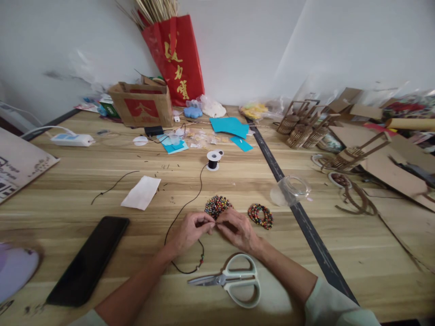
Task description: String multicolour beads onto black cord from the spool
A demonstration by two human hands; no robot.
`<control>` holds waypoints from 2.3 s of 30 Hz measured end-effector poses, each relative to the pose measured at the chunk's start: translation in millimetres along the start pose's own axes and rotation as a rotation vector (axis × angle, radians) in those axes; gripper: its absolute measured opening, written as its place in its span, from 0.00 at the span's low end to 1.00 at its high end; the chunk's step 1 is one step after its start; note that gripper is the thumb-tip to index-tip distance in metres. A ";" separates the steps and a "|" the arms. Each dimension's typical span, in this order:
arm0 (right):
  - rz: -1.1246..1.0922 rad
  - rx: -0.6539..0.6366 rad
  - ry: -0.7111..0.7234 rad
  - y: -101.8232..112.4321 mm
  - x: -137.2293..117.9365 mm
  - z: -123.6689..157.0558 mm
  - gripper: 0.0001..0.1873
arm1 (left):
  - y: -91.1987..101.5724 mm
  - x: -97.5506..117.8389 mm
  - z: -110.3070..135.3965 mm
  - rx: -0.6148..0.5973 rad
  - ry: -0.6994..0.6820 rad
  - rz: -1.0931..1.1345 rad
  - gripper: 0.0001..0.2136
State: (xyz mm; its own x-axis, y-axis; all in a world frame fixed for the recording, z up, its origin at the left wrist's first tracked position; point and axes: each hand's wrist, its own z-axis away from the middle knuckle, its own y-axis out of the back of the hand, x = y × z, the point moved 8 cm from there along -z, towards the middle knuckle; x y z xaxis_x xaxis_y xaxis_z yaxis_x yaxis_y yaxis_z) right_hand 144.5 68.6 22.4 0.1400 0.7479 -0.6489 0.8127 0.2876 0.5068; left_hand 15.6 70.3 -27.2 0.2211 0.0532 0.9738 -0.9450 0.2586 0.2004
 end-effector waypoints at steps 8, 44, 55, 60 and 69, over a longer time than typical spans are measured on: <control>0.005 0.017 0.025 0.2 0.4 1.7 0.05 | 1.4 3.4 0.2 0.001 -0.031 -0.041 0.06; -0.005 -0.004 -0.001 -0.9 2.1 1.4 0.04 | -1.1 6.6 1.0 -0.023 -0.050 -0.085 0.07; -0.012 -0.014 0.000 -2.0 3.7 3.0 0.04 | -1.2 4.6 0.6 -0.023 -0.040 -0.091 0.08; -0.016 -0.002 0.001 -0.8 2.6 2.2 0.04 | -1.2 3.2 0.9 -0.022 -0.053 -0.093 0.07; -0.011 -0.007 -0.011 -0.9 3.7 2.1 0.05 | -0.7 2.8 0.3 -0.019 -0.051 -0.100 0.06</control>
State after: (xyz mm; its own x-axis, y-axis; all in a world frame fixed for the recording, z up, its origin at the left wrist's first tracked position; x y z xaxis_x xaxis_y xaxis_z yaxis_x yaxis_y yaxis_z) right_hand 145.5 69.9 18.3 0.1373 0.7380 -0.6606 0.8100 0.3003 0.5038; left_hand 16.8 69.9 -24.5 0.3011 -0.0231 0.9533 -0.9138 0.2789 0.2953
